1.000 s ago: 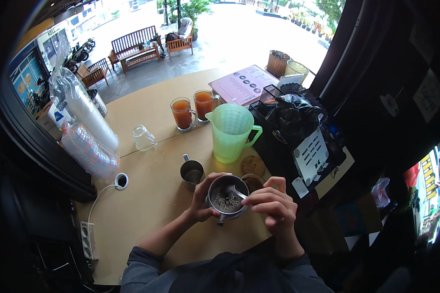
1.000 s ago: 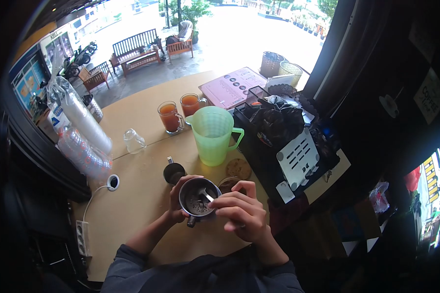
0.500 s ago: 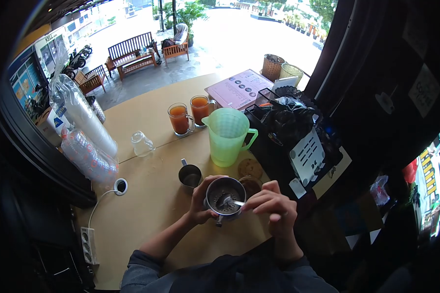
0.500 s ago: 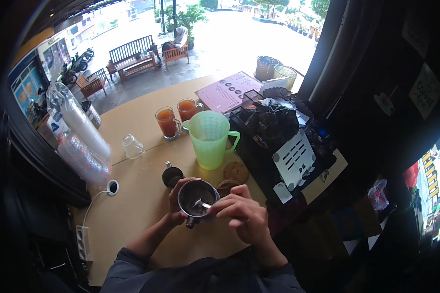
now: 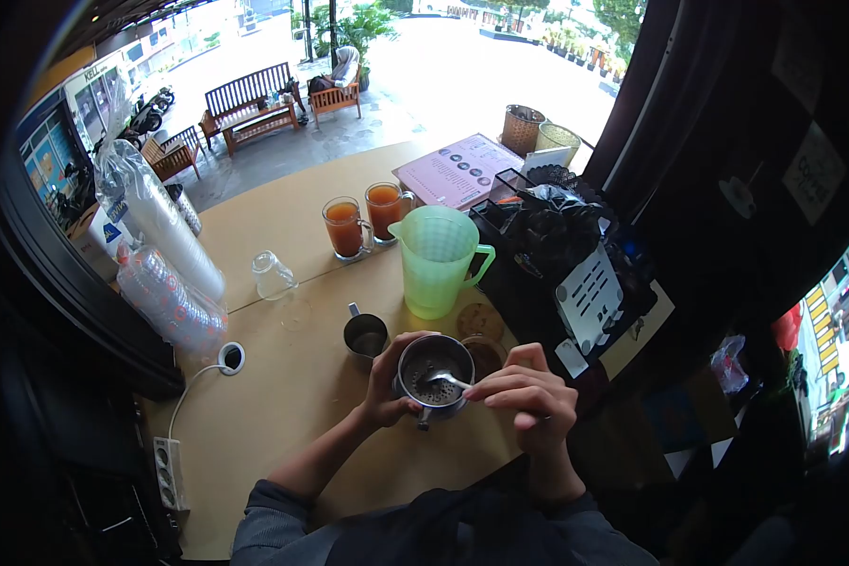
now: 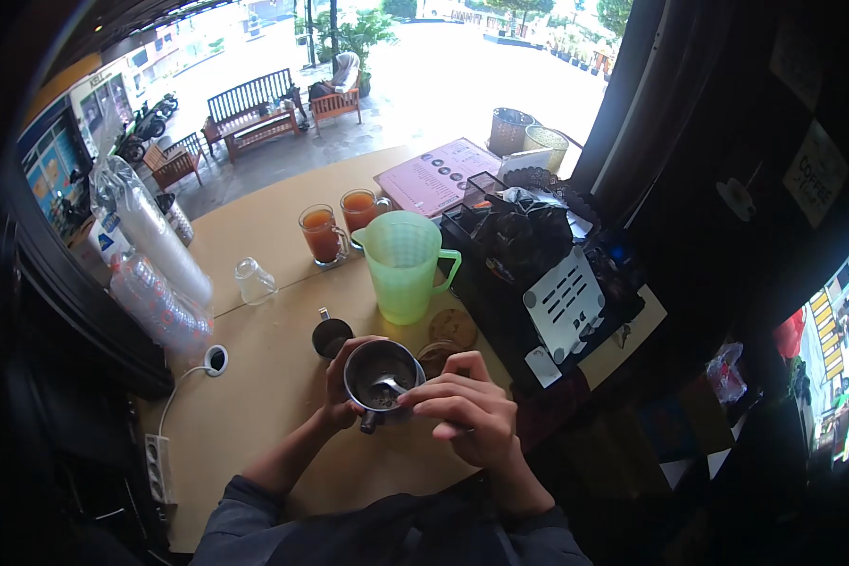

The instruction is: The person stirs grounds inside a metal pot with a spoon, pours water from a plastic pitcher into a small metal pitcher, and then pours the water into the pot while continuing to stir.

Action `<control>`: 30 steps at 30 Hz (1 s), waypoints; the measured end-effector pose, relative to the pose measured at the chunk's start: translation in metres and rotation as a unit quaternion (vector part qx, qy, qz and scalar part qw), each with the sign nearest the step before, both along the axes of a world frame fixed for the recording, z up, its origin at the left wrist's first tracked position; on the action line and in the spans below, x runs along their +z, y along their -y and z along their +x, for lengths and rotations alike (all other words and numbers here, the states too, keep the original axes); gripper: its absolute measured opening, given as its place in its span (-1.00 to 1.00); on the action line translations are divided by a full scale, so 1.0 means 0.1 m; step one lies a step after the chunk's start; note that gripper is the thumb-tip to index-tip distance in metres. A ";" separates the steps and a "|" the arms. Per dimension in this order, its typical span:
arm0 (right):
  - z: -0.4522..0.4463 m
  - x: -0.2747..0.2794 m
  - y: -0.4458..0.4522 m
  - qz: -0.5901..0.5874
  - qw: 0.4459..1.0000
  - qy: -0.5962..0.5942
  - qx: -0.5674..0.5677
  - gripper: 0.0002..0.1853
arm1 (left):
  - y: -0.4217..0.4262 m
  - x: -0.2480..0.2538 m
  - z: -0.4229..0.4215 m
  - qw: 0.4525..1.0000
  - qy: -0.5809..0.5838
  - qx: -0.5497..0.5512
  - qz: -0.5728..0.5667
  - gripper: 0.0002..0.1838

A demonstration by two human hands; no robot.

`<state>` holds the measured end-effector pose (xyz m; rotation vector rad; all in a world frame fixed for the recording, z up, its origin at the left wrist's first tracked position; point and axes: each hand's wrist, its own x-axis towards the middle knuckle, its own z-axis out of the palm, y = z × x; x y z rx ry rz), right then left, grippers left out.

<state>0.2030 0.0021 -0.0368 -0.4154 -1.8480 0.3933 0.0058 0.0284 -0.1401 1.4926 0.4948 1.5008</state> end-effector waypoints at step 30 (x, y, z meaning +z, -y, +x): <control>0.13 0.04 0.15 0.026 0.997 -0.052 -0.050 -0.47 | -0.02 0.01 -0.01 1.000 -0.004 -0.003 0.012 0.06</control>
